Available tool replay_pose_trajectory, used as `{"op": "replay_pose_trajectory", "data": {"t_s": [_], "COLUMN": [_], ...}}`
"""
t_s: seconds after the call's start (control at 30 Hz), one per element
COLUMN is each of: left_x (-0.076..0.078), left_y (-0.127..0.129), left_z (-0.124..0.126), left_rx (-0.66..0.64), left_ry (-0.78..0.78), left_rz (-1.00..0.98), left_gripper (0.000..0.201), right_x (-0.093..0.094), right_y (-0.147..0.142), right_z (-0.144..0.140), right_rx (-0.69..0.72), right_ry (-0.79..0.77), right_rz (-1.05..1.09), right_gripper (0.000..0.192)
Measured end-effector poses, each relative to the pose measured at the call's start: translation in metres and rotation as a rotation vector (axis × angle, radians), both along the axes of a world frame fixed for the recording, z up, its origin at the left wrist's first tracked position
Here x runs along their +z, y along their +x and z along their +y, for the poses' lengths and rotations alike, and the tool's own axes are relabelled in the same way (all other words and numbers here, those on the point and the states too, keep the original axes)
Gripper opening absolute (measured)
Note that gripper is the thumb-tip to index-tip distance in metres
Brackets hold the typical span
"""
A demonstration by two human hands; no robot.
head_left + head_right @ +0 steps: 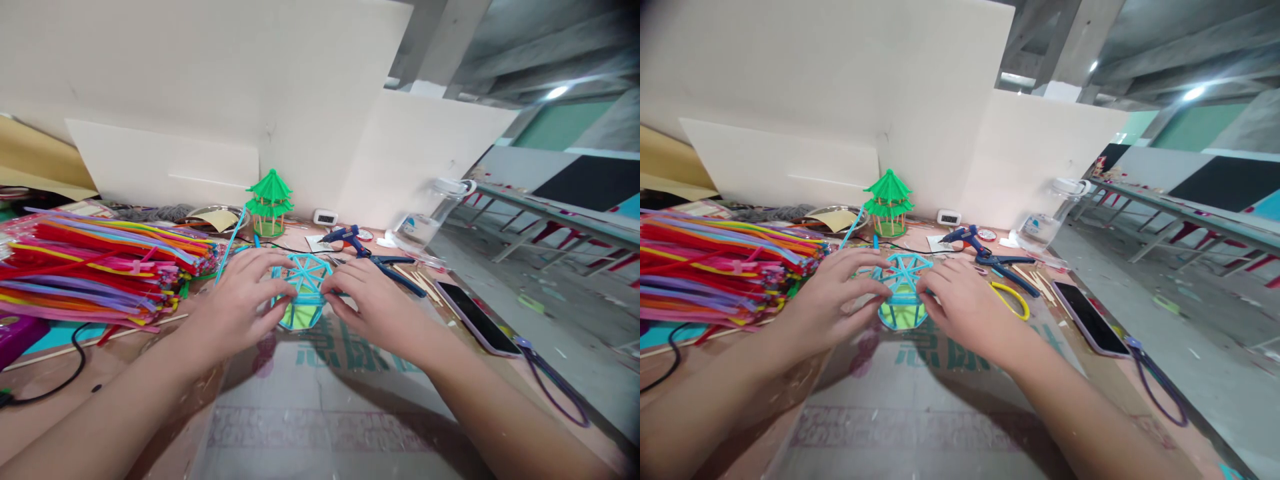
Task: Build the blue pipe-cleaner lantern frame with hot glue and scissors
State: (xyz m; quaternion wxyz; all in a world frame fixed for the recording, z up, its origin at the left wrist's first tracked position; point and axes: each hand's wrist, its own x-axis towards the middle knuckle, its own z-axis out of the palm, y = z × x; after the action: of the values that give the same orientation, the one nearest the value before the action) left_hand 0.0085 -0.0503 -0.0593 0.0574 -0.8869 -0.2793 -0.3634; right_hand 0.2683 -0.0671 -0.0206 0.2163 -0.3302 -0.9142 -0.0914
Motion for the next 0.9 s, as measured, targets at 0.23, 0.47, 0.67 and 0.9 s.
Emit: {"op": "replay_pose_trajectory", "data": {"t_s": [0.23,0.47,0.67,0.9], "left_x": [0.001,0.002,0.003,0.001], "left_y": [0.001,0.001,0.001,0.005], "left_z": [-0.001,-0.002,-0.002,-0.004], "left_rx": [0.002,-0.002,0.005,0.019], "left_ry": [-0.002,-0.012,-0.019,-0.012], "left_rz": [-0.009,-0.012,-0.006,-0.039], "left_gripper": [0.015,0.014,0.013,0.015], "right_x": [-0.003,-0.006,-0.011,-0.009], "right_y": [-0.002,-0.004,-0.007,-0.008], "right_z": [0.002,0.003,0.003,0.003], "right_rx": [-0.026,-0.036,-0.055,-0.024], "right_ry": [0.013,0.071,0.097,0.217], "right_rz": [0.020,0.027,0.072,0.102], "right_gripper": [0.012,0.012,0.010,0.013]}}
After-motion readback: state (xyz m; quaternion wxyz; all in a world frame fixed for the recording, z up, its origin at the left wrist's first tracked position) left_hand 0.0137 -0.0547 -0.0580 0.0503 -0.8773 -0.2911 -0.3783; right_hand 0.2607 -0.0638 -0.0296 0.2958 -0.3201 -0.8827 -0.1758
